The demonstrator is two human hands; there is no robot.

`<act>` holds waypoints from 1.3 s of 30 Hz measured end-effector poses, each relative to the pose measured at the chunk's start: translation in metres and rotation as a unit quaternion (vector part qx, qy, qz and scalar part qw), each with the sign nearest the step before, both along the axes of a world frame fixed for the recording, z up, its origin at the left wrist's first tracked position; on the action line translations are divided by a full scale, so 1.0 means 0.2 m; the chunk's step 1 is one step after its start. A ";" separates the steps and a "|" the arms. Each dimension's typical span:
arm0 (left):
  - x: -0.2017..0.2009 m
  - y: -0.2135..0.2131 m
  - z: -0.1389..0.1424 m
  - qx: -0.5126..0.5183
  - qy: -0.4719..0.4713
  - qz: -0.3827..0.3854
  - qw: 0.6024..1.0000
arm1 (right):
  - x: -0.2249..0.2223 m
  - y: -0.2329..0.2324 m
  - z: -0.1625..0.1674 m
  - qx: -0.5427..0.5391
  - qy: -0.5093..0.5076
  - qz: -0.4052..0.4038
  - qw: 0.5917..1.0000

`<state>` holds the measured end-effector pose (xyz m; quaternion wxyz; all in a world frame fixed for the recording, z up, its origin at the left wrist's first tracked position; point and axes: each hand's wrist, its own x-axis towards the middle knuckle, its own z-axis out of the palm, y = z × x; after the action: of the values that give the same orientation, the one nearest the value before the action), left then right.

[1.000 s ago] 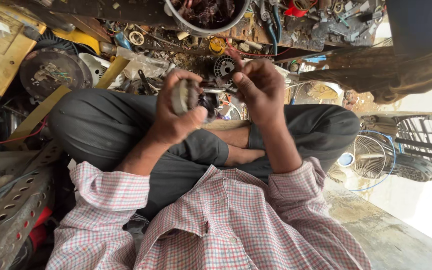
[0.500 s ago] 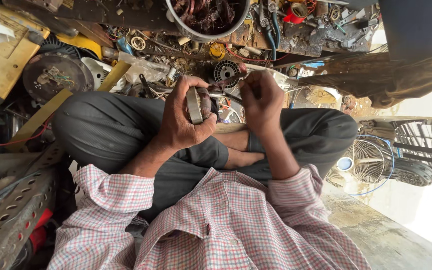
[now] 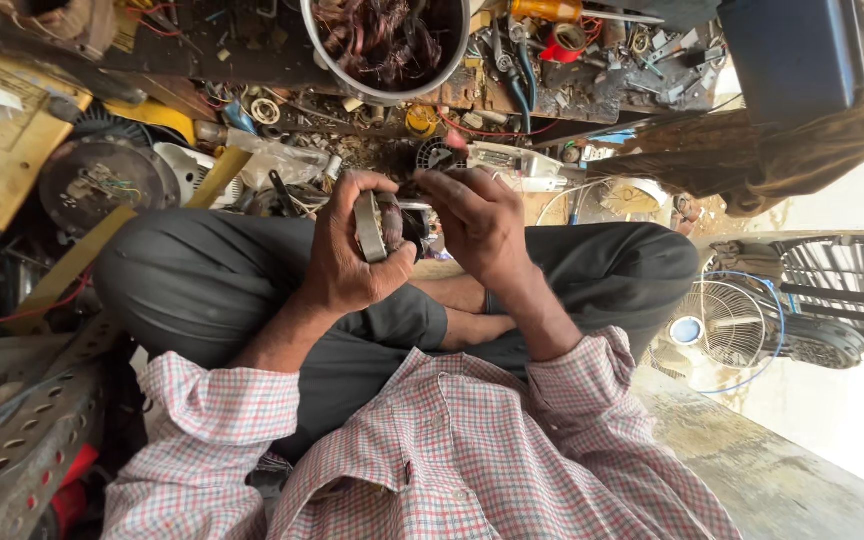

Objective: The person sits cross-legged on the floor and uses a hammer and screwdriver to pry apart a cylindrical electrical component. They then pull out copper wire coils by hand and place them into a metal bowl.

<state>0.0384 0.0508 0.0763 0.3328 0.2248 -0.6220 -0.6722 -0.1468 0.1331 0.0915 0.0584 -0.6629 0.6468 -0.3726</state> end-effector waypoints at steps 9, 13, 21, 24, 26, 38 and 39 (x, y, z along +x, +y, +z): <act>0.05 -0.06 -0.04 0.039 0.082 0.029 0.995 | -0.23 0.00 0.12 0.058 -0.155 -0.130 0.978; 0.04 -0.06 -0.01 0.038 0.071 -0.019 0.997 | -0.15 -0.06 0.16 0.065 -0.179 0.045 0.981; 0.02 -0.08 -0.05 0.300 0.170 0.053 0.937 | -0.37 -0.51 0.28 -0.013 0.012 0.007 1.000; 0.02 -0.09 -0.09 0.271 0.148 0.029 0.951 | -0.42 -0.83 0.27 -0.033 0.009 0.120 0.992; 0.03 -0.08 -0.10 0.270 0.144 0.022 0.952 | -0.43 -0.87 0.27 -0.027 0.044 0.123 0.991; 0.10 -0.12 0.01 0.427 0.362 -0.181 0.808 | -0.31 0.19 -0.17 0.167 0.016 -0.192 0.967; 0.09 -0.12 0.02 0.415 0.367 -0.204 0.807 | -0.25 0.23 -0.17 0.157 -0.110 -0.165 0.967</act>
<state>0.0573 0.0276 0.0797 0.2665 -0.0533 -0.1467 -0.9511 -0.1977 0.1782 0.0580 0.1702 -0.4841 0.7876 -0.3412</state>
